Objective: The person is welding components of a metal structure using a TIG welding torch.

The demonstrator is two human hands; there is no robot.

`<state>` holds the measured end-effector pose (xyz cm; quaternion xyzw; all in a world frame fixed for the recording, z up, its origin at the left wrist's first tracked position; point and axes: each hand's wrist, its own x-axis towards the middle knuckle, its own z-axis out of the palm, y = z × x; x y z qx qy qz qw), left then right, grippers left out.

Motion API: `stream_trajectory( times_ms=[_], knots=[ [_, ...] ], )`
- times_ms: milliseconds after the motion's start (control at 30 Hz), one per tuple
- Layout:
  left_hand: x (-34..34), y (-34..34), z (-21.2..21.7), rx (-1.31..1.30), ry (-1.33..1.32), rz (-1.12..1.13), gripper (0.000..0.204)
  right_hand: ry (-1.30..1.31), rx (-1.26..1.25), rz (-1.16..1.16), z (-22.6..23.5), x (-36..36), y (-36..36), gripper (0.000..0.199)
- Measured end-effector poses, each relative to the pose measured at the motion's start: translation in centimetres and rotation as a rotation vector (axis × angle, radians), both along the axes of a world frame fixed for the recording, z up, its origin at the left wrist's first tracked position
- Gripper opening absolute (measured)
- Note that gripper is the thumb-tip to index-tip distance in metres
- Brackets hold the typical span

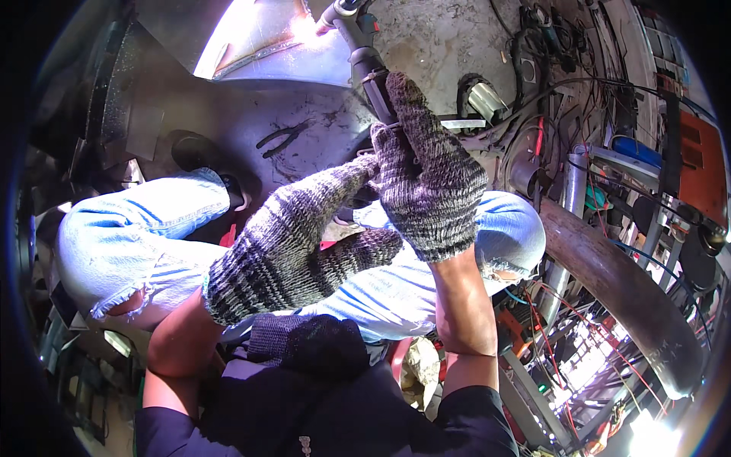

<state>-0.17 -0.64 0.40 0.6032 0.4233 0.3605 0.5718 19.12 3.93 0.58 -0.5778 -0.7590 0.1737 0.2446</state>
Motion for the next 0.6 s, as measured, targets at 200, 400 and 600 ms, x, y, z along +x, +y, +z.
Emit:
stream_trajectory(
  times_ms=[200,400,600],
  knots=[
    [-0.10,-0.26,-0.02,0.064,0.000,0.038,0.074,0.005,0.019,-0.005,-0.23,-0.10,0.08,0.050],
    [-0.04,-0.21,0.04,0.121,0.038,0.047,0.075,0.155,-0.072,-0.038,-0.31,-0.06,-0.01,0.048],
    [0.02,-0.20,-0.01,0.039,-0.076,0.049,0.069,-0.023,0.018,-0.013,-0.24,-0.12,0.00,0.049]
  ],
)
